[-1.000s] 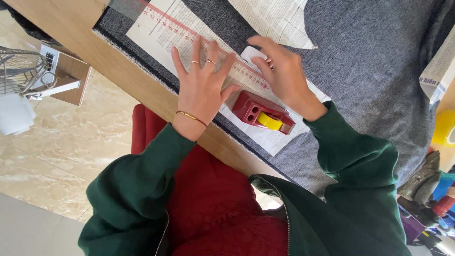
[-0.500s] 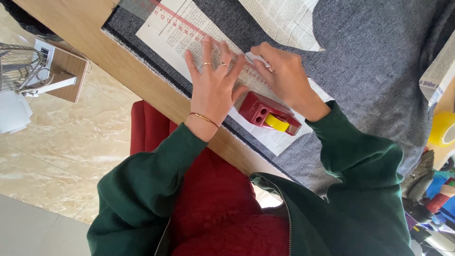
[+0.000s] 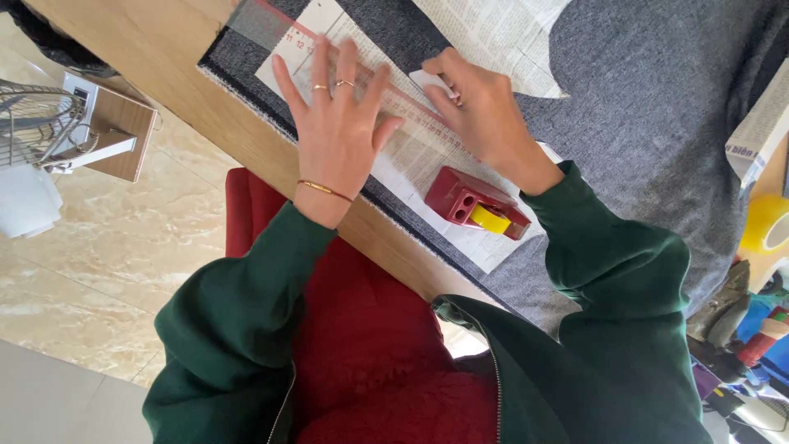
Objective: The person marks a pattern onto a piece of dark fabric using a white chalk-like marker and a clear ruler. They align the ruler along the edges of a newspaper pattern and draw lines on the fabric. The person also uses a red tape dispenser and a yellow tape roll during the process.
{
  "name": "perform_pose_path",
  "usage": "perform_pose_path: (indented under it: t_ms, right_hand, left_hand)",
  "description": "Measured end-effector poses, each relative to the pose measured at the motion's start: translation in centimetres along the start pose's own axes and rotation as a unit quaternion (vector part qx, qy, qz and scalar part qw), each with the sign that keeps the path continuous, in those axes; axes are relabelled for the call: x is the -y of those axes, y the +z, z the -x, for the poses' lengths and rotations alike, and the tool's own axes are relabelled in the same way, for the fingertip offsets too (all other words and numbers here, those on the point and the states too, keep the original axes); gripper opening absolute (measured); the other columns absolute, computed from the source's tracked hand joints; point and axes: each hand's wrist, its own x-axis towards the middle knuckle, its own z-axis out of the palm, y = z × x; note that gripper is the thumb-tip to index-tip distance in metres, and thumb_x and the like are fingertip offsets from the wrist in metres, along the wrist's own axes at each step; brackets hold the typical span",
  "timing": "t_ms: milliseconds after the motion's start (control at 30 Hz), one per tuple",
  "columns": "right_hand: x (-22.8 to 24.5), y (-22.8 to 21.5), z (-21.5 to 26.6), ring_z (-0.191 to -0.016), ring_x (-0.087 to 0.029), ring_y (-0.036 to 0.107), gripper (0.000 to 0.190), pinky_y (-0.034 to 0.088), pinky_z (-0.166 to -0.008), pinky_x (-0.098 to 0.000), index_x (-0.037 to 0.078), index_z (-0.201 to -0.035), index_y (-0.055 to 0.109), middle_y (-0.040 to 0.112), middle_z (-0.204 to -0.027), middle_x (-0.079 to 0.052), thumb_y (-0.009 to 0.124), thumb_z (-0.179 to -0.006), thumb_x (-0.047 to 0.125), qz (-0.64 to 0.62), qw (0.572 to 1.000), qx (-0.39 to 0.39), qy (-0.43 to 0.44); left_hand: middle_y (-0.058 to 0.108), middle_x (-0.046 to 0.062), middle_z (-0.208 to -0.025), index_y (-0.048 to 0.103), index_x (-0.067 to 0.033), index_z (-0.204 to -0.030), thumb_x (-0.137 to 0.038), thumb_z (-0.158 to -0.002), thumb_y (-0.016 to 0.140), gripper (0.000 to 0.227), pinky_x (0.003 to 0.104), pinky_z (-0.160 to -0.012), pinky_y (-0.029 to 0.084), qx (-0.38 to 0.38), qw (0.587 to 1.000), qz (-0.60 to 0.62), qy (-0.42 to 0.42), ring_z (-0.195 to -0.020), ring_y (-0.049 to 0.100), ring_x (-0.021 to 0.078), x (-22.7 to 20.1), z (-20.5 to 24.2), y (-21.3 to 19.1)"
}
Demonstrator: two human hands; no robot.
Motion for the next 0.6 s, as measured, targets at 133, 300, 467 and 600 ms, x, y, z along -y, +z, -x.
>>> perform_pose_path:
  t_ms: [133, 300, 467, 600]
  right_hand:
    - [0.5, 0.0, -0.7, -0.072, -0.02, 0.061, 0.012, 0.048, -0.065, -0.0323, -0.003, -0.119, 0.058, 0.068, -0.102, -0.013, 0.065, -0.109, -0.003, -0.001, 1.0, 0.018, 0.006]
    - [0.6, 1.3, -2.4, -0.064, -0.018, 0.047, 0.017, 0.037, -0.058, -0.0323, -0.001, -0.12, 0.055, 0.056, -0.087, -0.012, 0.063, -0.108, -0.01, 0.029, 0.999, -0.006, -0.034]
    - [1.1, 1.8, -6.0, -0.067, -0.018, 0.044, 0.02, 0.037, -0.06, -0.0324, 0.004, -0.117, 0.049, 0.049, -0.081, -0.01, 0.066, -0.111, -0.007, 0.003, 0.997, -0.051, -0.052]
    - [1.4, 0.7, -6.3, -0.068, -0.021, 0.051, 0.019, 0.038, -0.062, -0.0344, 0.001, -0.119, 0.052, 0.054, -0.082, -0.011, 0.069, -0.112, -0.001, -0.016, 0.999, -0.04, 0.004]
  left_hand:
    - [0.039, 0.023, -0.157, 0.06, -0.0179, -0.143, -0.045, -0.099, 0.091, 0.06, 0.085, -0.11, 0.015, 0.026, 0.999, 0.02, -0.002, -0.144, 0.032, 0.0523, 0.5, -0.2, -0.2]
    - [0.03, 0.023, -0.161, 0.056, -0.02, -0.146, -0.053, -0.097, 0.088, 0.067, 0.084, -0.112, 0.018, 0.062, 0.998, 0.006, -0.008, -0.146, 0.028, 0.051, 0.7, -0.4, -0.4]
    - [0.029, 0.023, -0.162, 0.054, -0.0209, -0.148, -0.055, -0.098, 0.085, 0.069, 0.085, -0.112, 0.015, 0.071, 0.997, 0.012, 0.002, -0.147, 0.026, 0.0518, 1.2, -0.2, 0.1]
    - [0.04, 0.017, -0.153, 0.058, -0.0166, -0.139, -0.051, -0.096, 0.09, 0.063, 0.082, -0.111, 0.021, 0.025, 0.999, 0.01, 0.018, -0.137, 0.042, 0.0439, 2.5, -1.0, -0.5]
